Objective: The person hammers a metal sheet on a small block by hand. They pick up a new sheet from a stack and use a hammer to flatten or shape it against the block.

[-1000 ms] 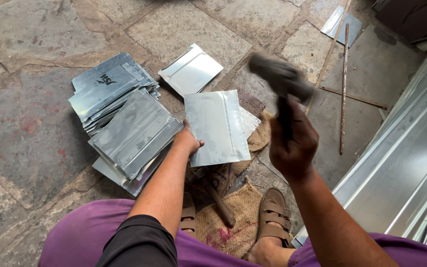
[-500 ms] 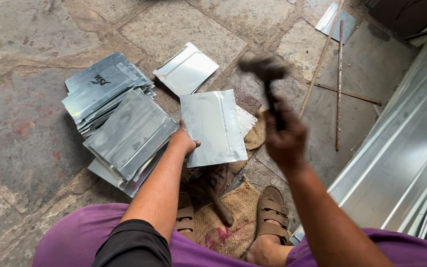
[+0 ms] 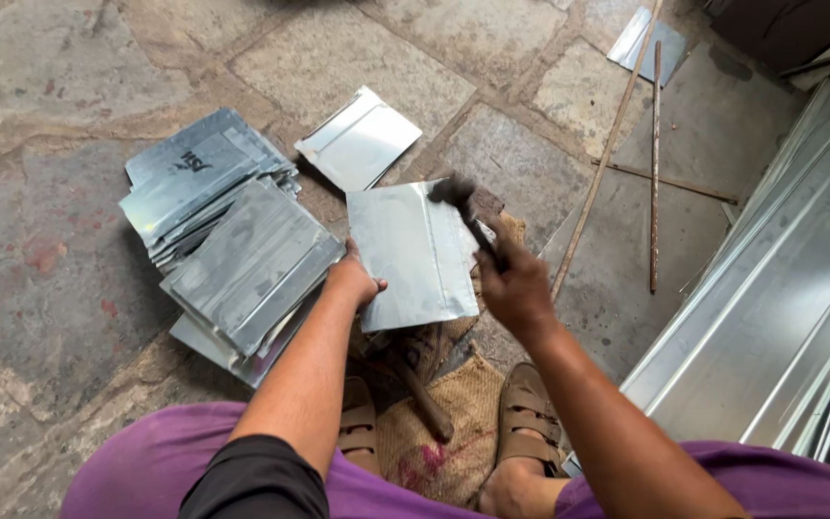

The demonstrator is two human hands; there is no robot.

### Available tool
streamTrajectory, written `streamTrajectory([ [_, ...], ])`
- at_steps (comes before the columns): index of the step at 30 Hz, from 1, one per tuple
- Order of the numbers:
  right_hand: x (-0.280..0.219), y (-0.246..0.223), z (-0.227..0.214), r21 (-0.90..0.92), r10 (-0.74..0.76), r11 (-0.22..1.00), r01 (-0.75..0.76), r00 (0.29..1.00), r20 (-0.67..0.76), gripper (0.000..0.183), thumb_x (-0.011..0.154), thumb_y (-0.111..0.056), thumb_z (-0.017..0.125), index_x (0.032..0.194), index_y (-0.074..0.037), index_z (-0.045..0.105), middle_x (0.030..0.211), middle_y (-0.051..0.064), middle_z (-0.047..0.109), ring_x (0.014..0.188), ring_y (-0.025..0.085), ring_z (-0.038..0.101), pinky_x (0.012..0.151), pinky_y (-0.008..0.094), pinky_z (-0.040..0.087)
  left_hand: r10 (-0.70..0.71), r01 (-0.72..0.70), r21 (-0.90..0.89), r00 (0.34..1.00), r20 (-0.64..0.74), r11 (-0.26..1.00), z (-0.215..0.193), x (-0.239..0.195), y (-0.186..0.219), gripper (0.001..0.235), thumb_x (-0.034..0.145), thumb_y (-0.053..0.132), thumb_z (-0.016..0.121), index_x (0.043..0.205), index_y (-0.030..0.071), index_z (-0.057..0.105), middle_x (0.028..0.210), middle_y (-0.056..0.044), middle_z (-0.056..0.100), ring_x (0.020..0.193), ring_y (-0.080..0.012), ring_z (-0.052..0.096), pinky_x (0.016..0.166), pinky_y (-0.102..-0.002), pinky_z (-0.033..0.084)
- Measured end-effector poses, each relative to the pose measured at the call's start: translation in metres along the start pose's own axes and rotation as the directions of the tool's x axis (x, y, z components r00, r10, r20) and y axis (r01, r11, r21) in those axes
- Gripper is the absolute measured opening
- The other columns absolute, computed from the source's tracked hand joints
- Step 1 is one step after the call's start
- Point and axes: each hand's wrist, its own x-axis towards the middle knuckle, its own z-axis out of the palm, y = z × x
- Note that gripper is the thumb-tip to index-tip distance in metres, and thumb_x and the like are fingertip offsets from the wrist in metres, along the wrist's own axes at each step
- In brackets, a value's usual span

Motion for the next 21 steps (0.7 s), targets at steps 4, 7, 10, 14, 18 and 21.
streamTrajectory([
  [4,0.010,-0.050,-0.046,0.023,-0.445,0.869,0.494,0.800,-0.403,0.034,0.108,-0.014,0.060,0.138,0.000,0.059,0.089,0.010,0.071,0.063,0.014,0.064,0.053,0.028,0.055,0.014,-0.014,0.034,1.000,0.011,0.999,0.001,0.002,-0.003,0.130,0.080,0.043,0.087,0.164,0.005,-0.006,0.140,-0.028,0.058,0.128,-0.0396,0.059,0.107,-0.038,0.049],
  [7,0.011,-0.038,-0.037,-0.048,-0.528,0.793,0.608,0.645,-0.553,0.034,0.111,-0.014,0.059,0.143,-0.001,0.055,0.092,0.011,0.069,0.075,0.017,0.067,0.066,0.032,0.056,0.000,-0.001,0.044,0.999,0.032,0.999,-0.001,0.002,0.000,0.131,0.080,0.043,0.086,0.164,0.006,-0.008,0.141,-0.027,0.057,0.127,-0.0392,0.059,0.107,-0.039,0.049],
  [10,-0.002,0.006,0.016,-0.035,-0.486,0.842,0.538,0.729,-0.482,0.030,0.109,-0.013,0.059,0.137,-0.003,0.059,0.093,0.014,0.070,0.078,0.018,0.068,0.065,0.033,0.056,-0.021,0.020,0.031,0.999,0.047,0.999,-0.002,0.000,0.001,0.130,0.080,0.042,0.085,0.165,0.008,-0.008,0.140,-0.026,0.059,0.127,-0.0386,0.061,0.106,-0.039,0.051],
  [14,-0.009,0.036,0.043,-0.014,0.166,0.986,-0.165,0.974,0.152,0.042,0.096,-0.015,0.066,0.136,-0.005,0.061,0.078,0.011,0.073,0.061,0.017,0.068,0.055,0.030,0.052,-0.014,0.012,0.075,0.999,0.036,0.997,-0.001,0.000,0.001,0.130,0.080,0.044,0.088,0.163,0.009,-0.006,0.140,-0.029,0.056,0.129,-0.0401,0.057,0.108,-0.040,0.048],
  [18,0.010,-0.005,0.001,0.020,-0.032,0.999,0.032,0.999,-0.016,0.028,0.103,-0.017,0.063,0.126,-0.002,0.065,0.079,0.008,0.071,0.055,0.014,0.061,0.045,0.029,0.052,0.020,-0.020,0.040,1.000,0.019,0.999,0.003,0.000,-0.007,0.130,0.080,0.044,0.086,0.163,0.004,-0.005,0.138,-0.028,0.060,0.126,-0.0398,0.060,0.106,-0.040,0.050],
  [21,0.018,-0.043,-0.039,0.046,-0.445,0.872,0.487,0.829,-0.339,0.031,0.108,-0.013,0.062,0.136,-0.002,0.061,0.085,0.007,0.069,0.065,0.012,0.065,0.055,0.027,0.056,0.022,-0.023,0.053,1.000,0.019,0.998,0.004,-0.001,-0.006,0.131,0.079,0.044,0.086,0.163,0.003,-0.006,0.138,-0.027,0.060,0.126,-0.0392,0.061,0.106,-0.039,0.050],
])
